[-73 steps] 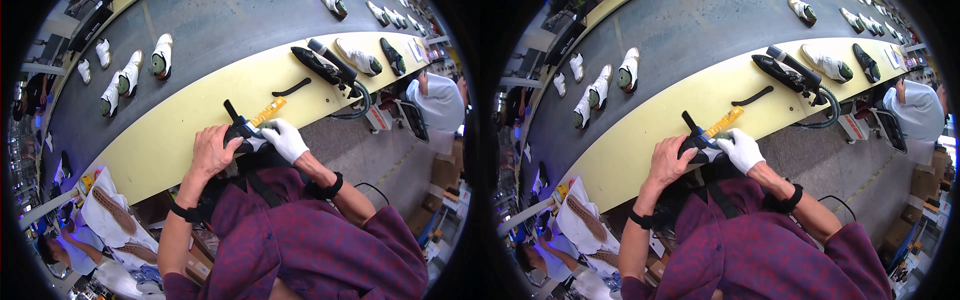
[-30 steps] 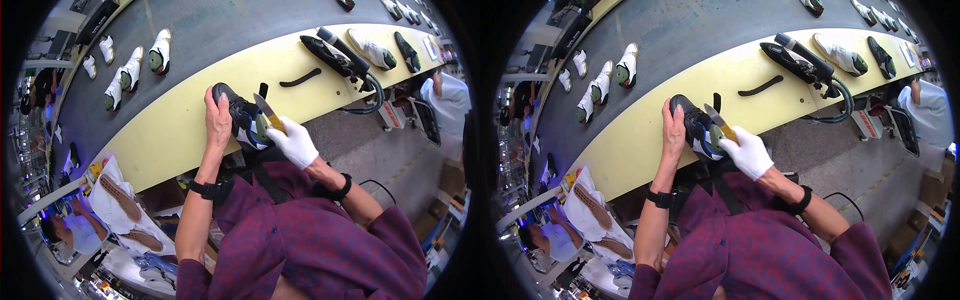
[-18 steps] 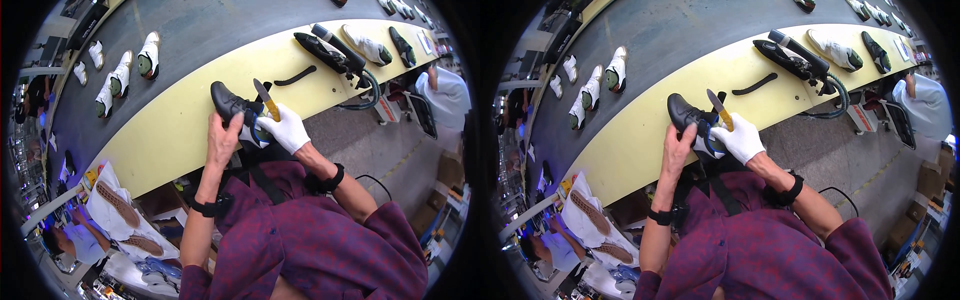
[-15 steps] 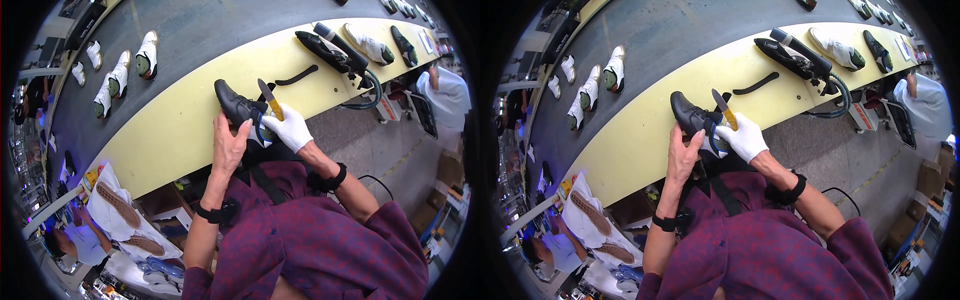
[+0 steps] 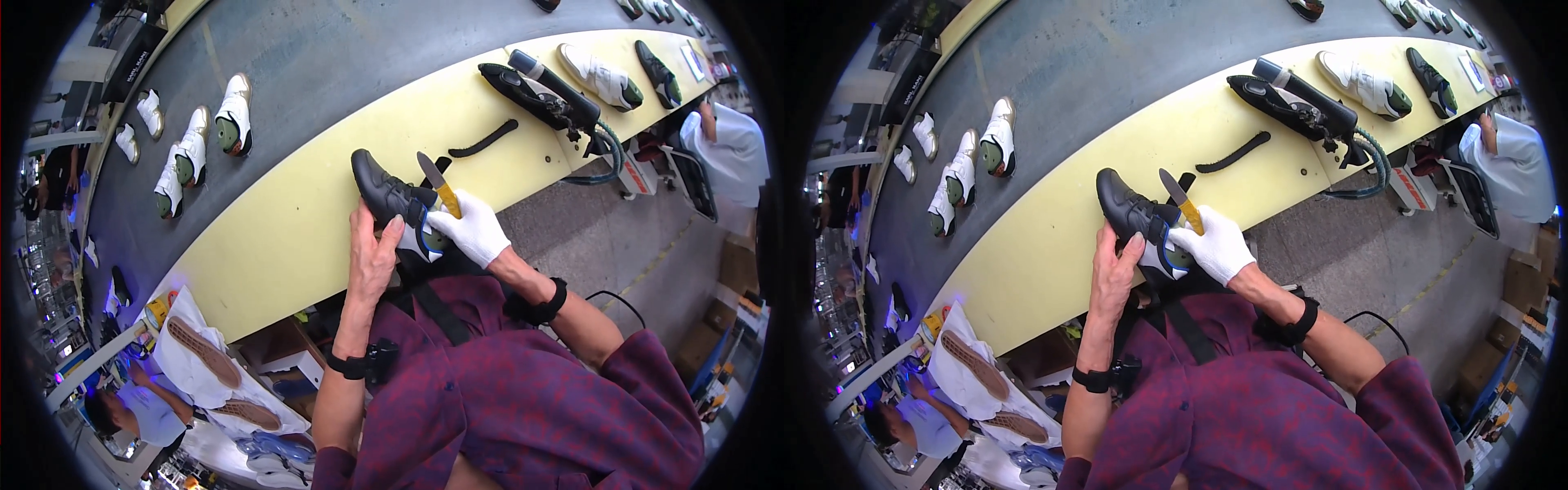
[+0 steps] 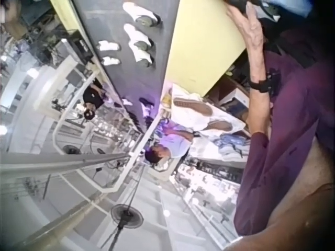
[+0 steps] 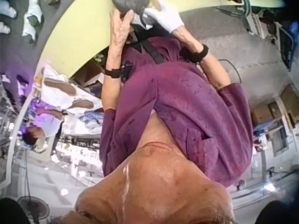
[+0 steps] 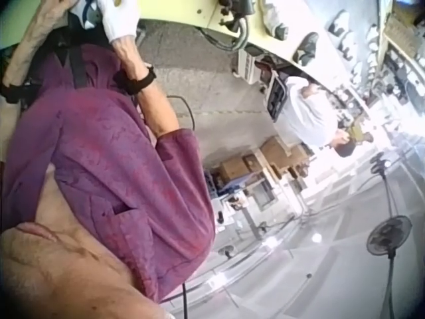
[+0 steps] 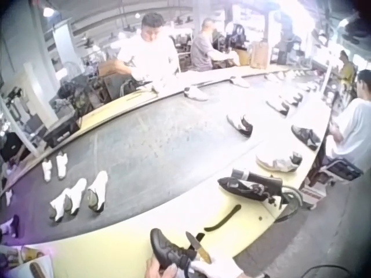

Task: Cleaning and inspecting shoes at a conveyor belt in a factory setting.

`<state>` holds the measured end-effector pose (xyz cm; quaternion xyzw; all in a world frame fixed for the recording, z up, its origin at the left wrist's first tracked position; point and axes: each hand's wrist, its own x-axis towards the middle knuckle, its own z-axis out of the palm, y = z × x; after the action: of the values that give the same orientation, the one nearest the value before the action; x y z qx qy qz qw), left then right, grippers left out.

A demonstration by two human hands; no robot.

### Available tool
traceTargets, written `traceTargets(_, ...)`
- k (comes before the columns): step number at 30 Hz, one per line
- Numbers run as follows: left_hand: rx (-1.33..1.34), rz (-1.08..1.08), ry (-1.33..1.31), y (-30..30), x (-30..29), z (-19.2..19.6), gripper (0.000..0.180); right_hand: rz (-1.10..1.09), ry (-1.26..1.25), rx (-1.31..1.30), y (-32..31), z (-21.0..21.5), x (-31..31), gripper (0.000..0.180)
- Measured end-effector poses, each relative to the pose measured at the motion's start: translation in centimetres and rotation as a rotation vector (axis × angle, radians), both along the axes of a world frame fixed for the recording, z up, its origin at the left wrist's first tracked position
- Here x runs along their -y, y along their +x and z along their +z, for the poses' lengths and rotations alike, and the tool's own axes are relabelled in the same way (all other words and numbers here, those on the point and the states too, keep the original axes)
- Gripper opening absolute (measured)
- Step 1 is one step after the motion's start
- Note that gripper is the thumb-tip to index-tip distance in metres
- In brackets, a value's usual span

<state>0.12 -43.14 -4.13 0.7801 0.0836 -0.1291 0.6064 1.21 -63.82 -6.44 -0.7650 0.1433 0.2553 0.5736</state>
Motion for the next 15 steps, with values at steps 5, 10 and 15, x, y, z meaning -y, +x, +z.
traceTargets(5,-0.139,-0.026,0.001,0.1,-0.5,0.2,0.063,-0.006,-0.021,0.015,-0.1,-0.2,0.3,0.043)
traceTargets(10,-0.199,0.015,-0.186,0.6,-0.8,-0.5,0.061,-0.019,-0.046,0.000,0.4,-1.0,0.7,0.043)
traceTargets(15,-0.083,0.018,-0.015,-2.7,-3.8,-1.5,0.041,0.050,0.061,0.061,-0.1,0.7,-2.9,0.031)
